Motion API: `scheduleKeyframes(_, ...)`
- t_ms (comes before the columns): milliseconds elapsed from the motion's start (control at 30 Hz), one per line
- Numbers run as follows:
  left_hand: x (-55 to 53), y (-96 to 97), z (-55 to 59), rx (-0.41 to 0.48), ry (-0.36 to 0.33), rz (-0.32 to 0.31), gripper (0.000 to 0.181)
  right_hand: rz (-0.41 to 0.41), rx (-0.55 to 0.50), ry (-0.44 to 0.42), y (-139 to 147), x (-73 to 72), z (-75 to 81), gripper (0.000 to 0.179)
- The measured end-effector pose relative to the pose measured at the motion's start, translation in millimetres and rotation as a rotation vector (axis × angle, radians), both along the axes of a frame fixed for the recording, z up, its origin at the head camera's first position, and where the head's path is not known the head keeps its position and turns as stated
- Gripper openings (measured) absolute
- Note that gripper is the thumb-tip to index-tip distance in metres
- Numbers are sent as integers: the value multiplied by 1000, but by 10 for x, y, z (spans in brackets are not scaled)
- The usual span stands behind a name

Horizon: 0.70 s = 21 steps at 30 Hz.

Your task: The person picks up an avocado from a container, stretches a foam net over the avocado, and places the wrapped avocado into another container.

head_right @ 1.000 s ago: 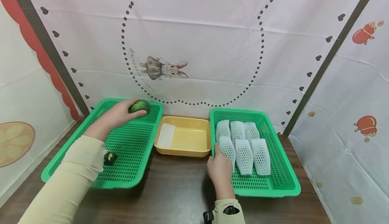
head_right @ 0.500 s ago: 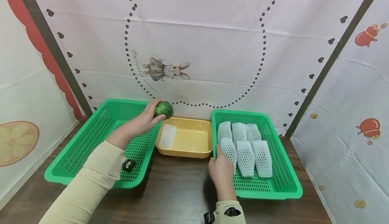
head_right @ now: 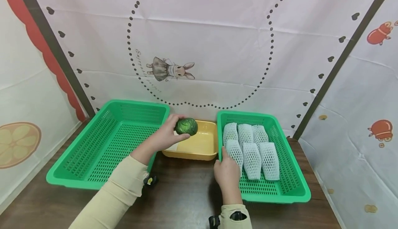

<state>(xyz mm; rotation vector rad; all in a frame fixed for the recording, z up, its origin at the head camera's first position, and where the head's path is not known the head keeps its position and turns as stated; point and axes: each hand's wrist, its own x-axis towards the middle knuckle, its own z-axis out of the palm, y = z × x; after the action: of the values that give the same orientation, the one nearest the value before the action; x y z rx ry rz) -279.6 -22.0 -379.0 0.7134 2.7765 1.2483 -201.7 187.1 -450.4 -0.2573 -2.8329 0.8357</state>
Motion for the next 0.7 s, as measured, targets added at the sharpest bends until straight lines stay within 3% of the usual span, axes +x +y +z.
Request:
scheduleKeyframes(233, 156, 189, -99, 46, 15, 11, 57, -12, -5, -16, -7, -6, 10, 51)
scheduleKeyframes(433, 286, 304, -259, 84, 29, -45, 56, -10, -3, -16, -9, -15, 18, 51)
scheduleKeyframes(700, 412, 294, -525, -7, -33, -53, 54, -11, 2, 0, -2, -5, 8, 51)
